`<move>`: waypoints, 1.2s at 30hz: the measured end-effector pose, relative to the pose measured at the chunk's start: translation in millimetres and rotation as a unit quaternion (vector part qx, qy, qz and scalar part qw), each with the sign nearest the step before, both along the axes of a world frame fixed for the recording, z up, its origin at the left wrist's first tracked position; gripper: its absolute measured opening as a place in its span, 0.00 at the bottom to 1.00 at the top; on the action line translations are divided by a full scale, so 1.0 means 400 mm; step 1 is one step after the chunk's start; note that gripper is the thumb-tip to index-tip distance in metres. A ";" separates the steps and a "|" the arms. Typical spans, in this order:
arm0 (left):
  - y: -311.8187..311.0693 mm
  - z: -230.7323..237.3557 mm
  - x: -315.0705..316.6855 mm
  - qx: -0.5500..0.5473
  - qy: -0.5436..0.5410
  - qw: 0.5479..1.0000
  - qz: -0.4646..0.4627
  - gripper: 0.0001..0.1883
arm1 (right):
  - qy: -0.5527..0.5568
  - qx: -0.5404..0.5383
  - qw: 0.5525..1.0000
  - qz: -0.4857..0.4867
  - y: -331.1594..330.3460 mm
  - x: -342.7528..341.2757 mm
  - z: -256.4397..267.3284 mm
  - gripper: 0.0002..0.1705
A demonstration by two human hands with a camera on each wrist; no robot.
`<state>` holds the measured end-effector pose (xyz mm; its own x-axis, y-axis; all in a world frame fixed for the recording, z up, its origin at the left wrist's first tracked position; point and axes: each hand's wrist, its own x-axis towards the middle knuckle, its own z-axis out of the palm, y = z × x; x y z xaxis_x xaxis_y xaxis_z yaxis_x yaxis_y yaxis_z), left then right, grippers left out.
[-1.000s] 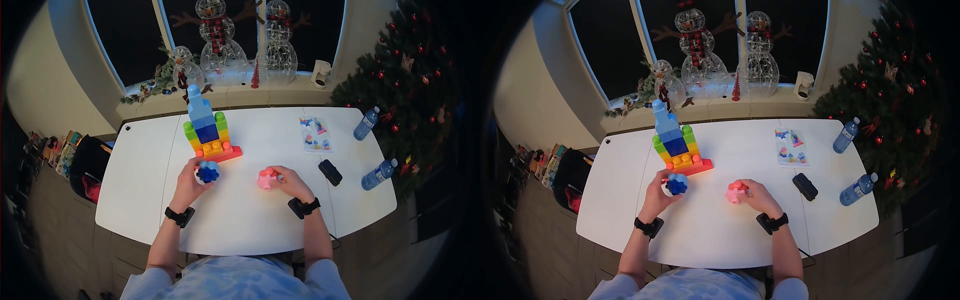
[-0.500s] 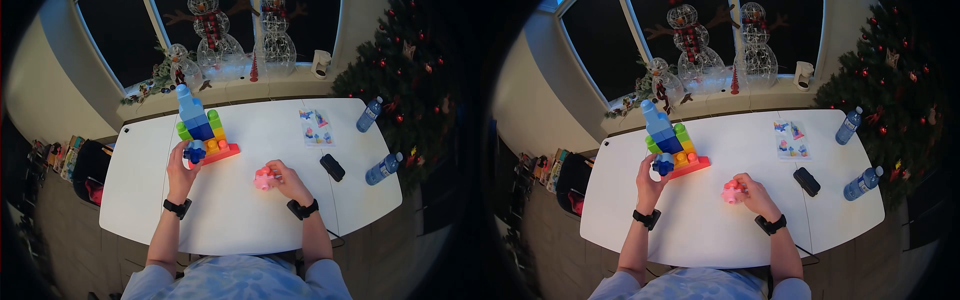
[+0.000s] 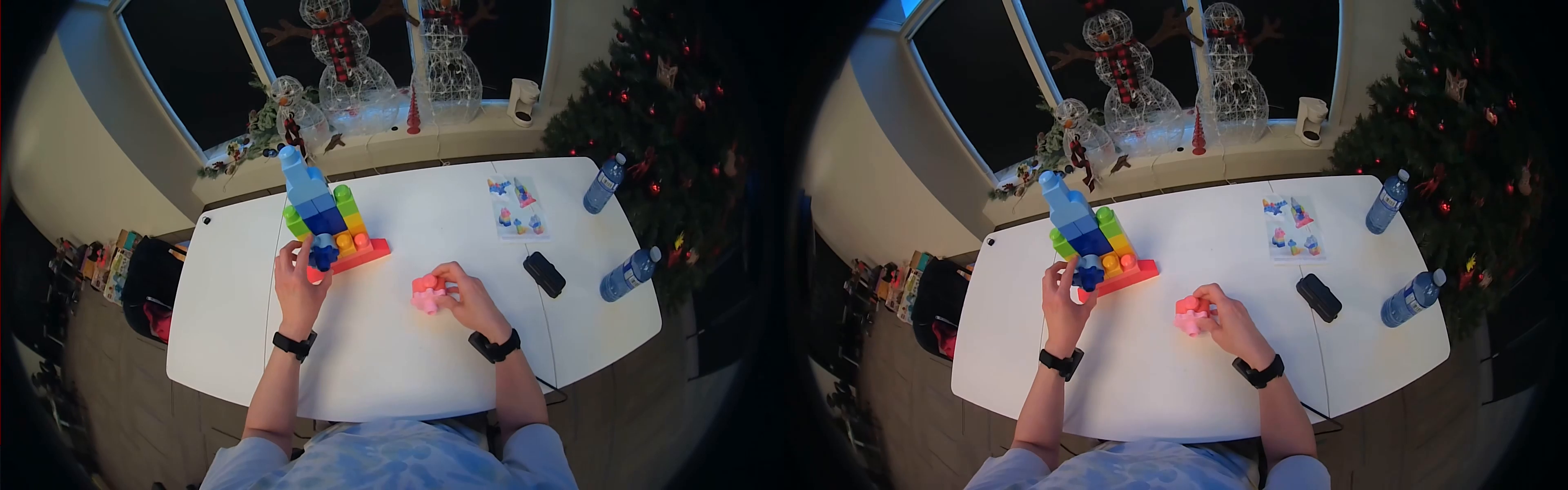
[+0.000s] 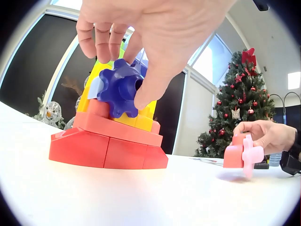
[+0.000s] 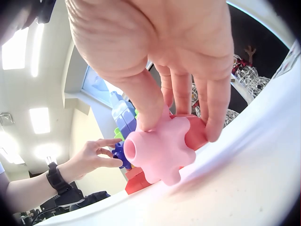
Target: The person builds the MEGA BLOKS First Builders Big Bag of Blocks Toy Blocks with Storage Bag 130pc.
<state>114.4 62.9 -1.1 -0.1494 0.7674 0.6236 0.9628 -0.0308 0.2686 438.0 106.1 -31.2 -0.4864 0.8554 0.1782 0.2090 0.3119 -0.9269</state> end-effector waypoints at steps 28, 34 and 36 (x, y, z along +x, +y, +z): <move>-0.026 0.000 -0.016 -0.009 -0.021 1.000 -0.020 0.46 | 0.035 0.118 0.991 0.058 0.188 -0.341 0.110 0.22; -0.031 0.006 -0.015 -0.009 -0.033 0.999 -0.026 0.45 | 0.030 0.218 0.976 0.010 0.173 -0.347 0.114 0.20; -0.033 0.012 -0.013 -0.012 -0.033 0.999 -0.025 0.45 | 0.018 0.235 0.972 0.004 0.162 -0.347 0.120 0.20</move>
<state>109.1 49.5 3.6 -0.1499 0.7896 0.5950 0.9406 -0.0716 0.3319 299.0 171.1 16.6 -0.4795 0.6715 0.5650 0.1748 0.7040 -0.6884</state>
